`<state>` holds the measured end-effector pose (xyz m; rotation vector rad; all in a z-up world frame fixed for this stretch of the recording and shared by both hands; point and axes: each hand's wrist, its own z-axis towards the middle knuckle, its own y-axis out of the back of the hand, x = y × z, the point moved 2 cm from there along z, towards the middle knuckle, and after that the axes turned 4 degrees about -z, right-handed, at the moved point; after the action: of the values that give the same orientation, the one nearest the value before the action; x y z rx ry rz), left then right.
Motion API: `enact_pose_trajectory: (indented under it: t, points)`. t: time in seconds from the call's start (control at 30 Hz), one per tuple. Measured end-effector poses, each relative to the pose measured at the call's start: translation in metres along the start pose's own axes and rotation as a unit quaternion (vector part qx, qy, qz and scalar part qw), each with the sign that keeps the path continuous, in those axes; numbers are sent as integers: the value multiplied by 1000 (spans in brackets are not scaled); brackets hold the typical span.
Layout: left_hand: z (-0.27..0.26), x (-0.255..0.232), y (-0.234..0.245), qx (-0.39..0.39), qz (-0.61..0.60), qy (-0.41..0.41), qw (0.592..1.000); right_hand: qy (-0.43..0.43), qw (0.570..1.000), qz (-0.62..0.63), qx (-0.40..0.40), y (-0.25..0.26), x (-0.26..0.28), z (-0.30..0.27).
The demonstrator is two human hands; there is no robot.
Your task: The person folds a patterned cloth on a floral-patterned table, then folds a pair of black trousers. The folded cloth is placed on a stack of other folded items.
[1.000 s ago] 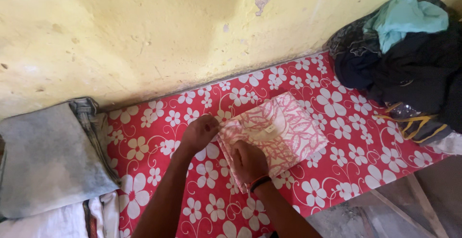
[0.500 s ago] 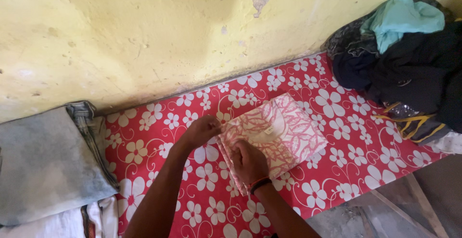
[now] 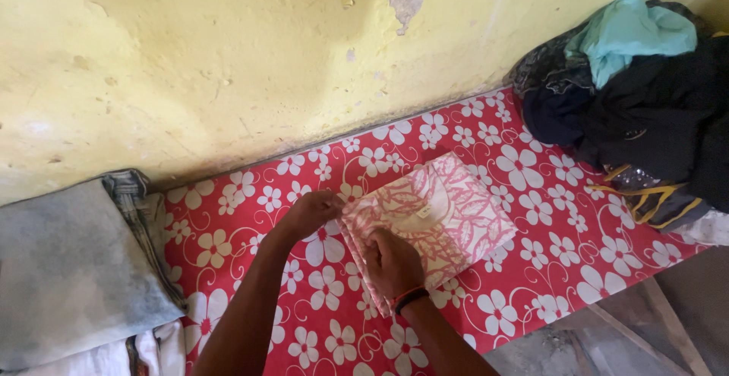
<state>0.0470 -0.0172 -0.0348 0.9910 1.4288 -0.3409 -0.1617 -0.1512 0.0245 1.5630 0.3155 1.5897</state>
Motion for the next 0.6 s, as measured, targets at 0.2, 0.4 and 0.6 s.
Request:
enact_pose_trajectory:
  t: [0.2,0.4,0.6]
  points:
    - [2,10,0,1,-62,-18,998,6,1000,-13,-2,1,-1,0]
    - [-2,10,3,48,-81,-34,995,32,999,-1,-30,0,-1,-2]
    - [-18,-13,-6,-10,-35,-2,999,50,998,-3,-28,2,-2,-2]
